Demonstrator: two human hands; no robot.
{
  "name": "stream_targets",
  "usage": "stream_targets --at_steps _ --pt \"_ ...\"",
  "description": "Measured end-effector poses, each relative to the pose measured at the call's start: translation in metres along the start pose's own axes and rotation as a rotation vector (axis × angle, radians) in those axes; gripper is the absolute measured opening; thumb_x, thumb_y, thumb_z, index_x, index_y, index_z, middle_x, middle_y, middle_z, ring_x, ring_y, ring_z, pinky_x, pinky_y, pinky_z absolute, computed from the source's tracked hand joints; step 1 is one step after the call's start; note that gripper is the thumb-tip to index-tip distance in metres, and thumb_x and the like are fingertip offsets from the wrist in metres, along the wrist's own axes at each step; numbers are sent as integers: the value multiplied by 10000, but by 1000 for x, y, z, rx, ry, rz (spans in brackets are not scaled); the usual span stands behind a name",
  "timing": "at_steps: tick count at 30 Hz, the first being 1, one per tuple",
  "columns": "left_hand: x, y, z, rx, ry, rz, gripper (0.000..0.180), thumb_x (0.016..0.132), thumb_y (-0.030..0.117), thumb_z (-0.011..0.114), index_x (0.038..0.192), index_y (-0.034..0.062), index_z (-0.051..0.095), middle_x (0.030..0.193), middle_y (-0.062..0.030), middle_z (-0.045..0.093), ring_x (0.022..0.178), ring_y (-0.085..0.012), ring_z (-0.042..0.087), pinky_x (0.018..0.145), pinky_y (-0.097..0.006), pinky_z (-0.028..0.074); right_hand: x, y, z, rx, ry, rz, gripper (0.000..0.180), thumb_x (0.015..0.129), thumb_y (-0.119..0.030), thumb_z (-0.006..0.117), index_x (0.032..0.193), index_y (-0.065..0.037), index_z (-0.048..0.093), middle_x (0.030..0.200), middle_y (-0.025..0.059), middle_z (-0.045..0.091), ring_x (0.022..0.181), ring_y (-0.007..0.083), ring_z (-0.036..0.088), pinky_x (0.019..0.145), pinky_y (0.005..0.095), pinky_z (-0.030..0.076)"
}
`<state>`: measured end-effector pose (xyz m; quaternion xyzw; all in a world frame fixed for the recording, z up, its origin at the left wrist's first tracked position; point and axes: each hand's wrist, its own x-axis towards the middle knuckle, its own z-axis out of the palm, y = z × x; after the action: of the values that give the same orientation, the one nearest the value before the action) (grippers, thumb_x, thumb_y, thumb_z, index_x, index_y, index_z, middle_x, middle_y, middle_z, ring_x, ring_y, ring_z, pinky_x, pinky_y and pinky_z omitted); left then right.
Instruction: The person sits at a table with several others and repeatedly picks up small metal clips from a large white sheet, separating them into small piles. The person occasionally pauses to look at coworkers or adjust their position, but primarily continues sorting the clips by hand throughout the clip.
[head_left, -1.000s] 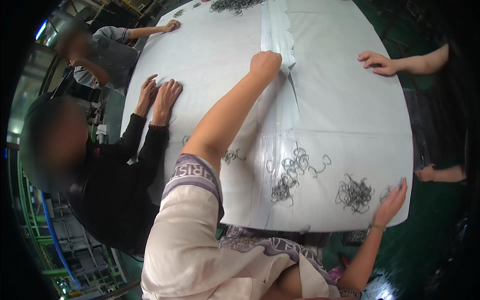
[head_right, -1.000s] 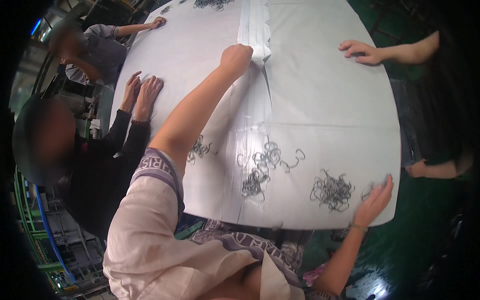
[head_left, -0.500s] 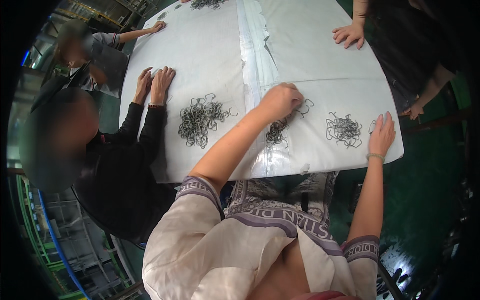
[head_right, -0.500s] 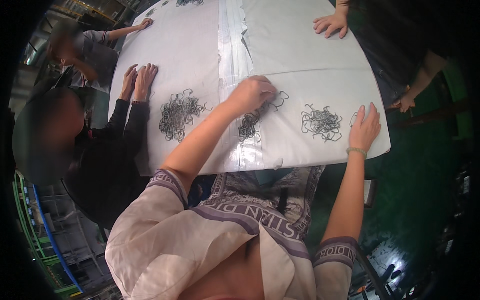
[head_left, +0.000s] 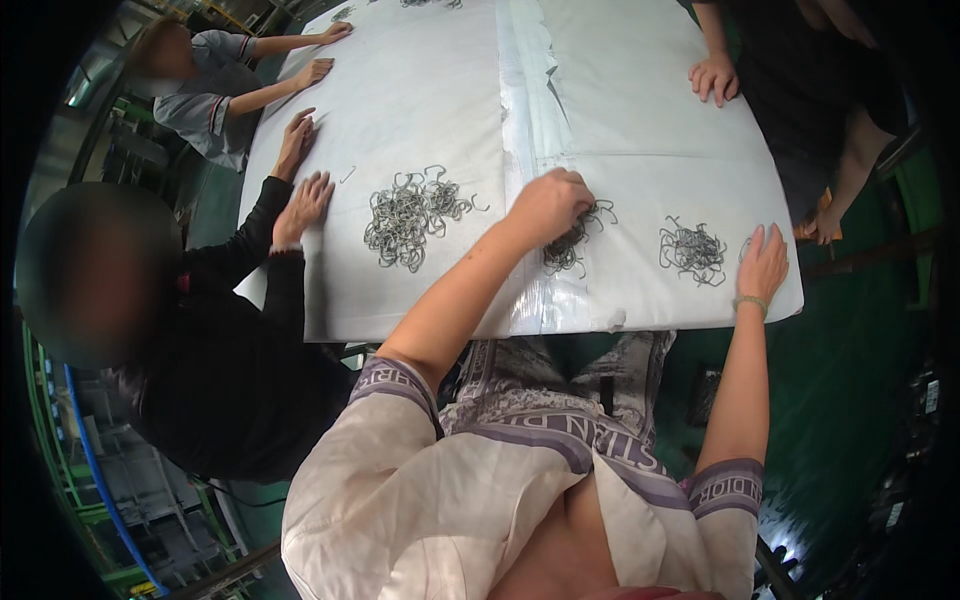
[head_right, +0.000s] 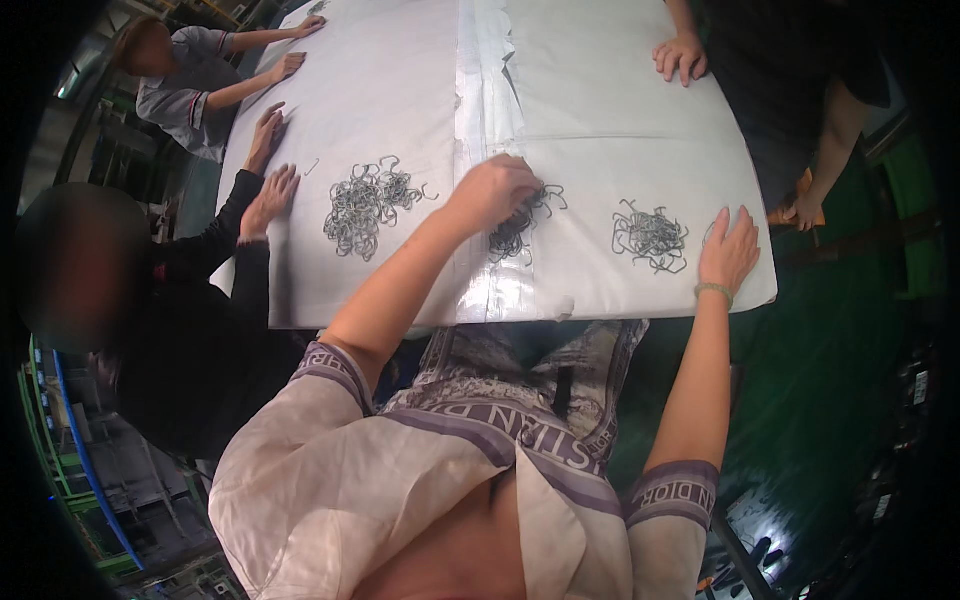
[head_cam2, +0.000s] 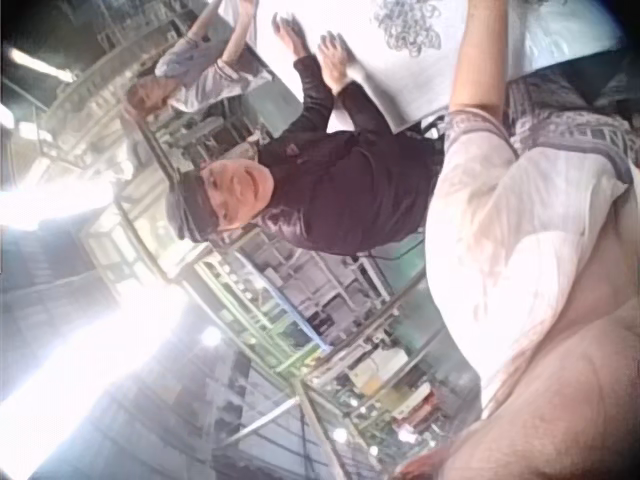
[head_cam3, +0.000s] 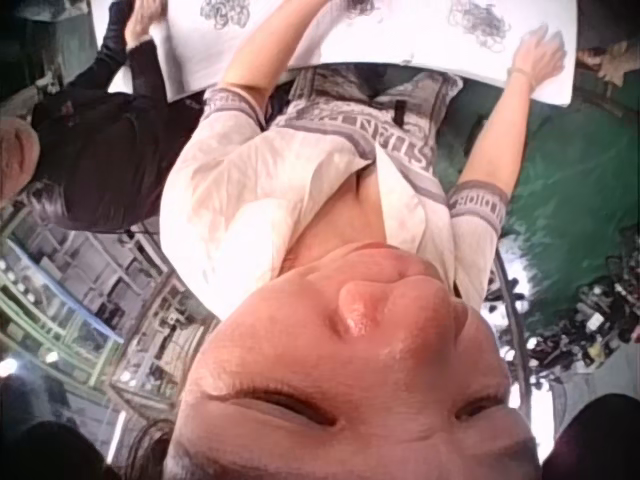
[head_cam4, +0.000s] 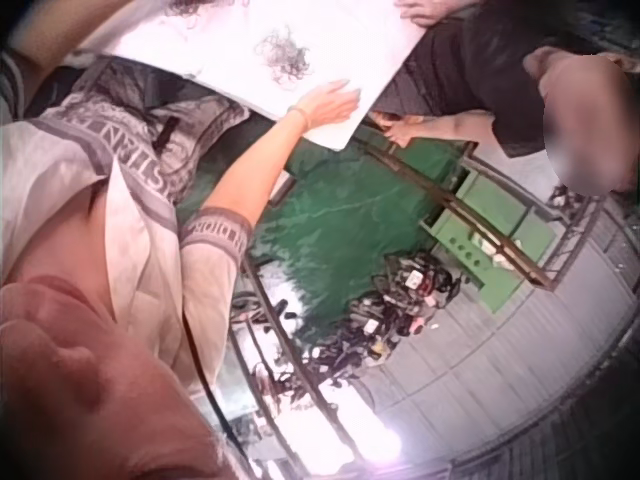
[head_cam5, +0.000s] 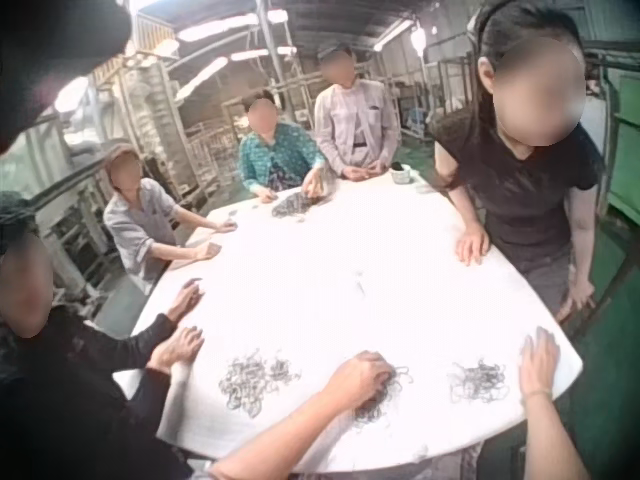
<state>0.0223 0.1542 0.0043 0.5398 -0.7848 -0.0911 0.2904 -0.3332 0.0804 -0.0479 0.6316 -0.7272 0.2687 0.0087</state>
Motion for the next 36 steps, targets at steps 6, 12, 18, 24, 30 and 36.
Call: stream_targets --at_steps 6,12,18,24,30,36 --pt "2 -1 2 39 18 -87 72 736 55 642 788 44 691 808 -90 636 786 -283 613 693 -367 508 -1 -8 -4 -18 -25 -1 504 971 -416 353 1291 -40 457 1311 177 484 1277 348 376 1063 500 254" --pt "0 1 9 139 -57 71 75 750 85 621 759 41 680 748 -91 610 736 -281 618 654 -369 514 0 -3 -1 -30 -18 -11 514 970 -424 356 1300 -42 452 1328 179 473 1285 359 371 1063 497 255" --pt "11 10 9 419 -252 99 91 723 87 613 761 56 690 754 -101 613 702 -296 626 659 -377 517 -4 -7 -1 -22 -1 -28 518 969 -431 359 1308 -49 448 1337 178 467 1299 358 357 1069 493 251" --pt "24 1 -14 83 -271 -146 97 726 117 632 745 53 702 895 -131 663 800 -330 627 695 -393 505 -1 -2 -7 -37 -24 -1 517 964 -424 376 1308 -44 449 1330 184 472 1294 354 365 1069 486 254" --pt "2 2 19 102 -105 200 327 793 222 627 1072 52 639 1157 -142 602 1125 -319 530 939 -412 423 1 3 7 -72 14 -10 519 964 -407 385 1316 -30 443 1336 191 469 1286 348 374 1067 484 252" --pt "-19 14 18 -11 -61 72 335 774 186 672 1061 25 613 1151 -143 596 1145 -306 515 927 -400 422 -3 -6 -2 -66 -29 25 507 974 -403 368 1336 -50 412 1377 194 421 1326 345 322 1092 486 220"
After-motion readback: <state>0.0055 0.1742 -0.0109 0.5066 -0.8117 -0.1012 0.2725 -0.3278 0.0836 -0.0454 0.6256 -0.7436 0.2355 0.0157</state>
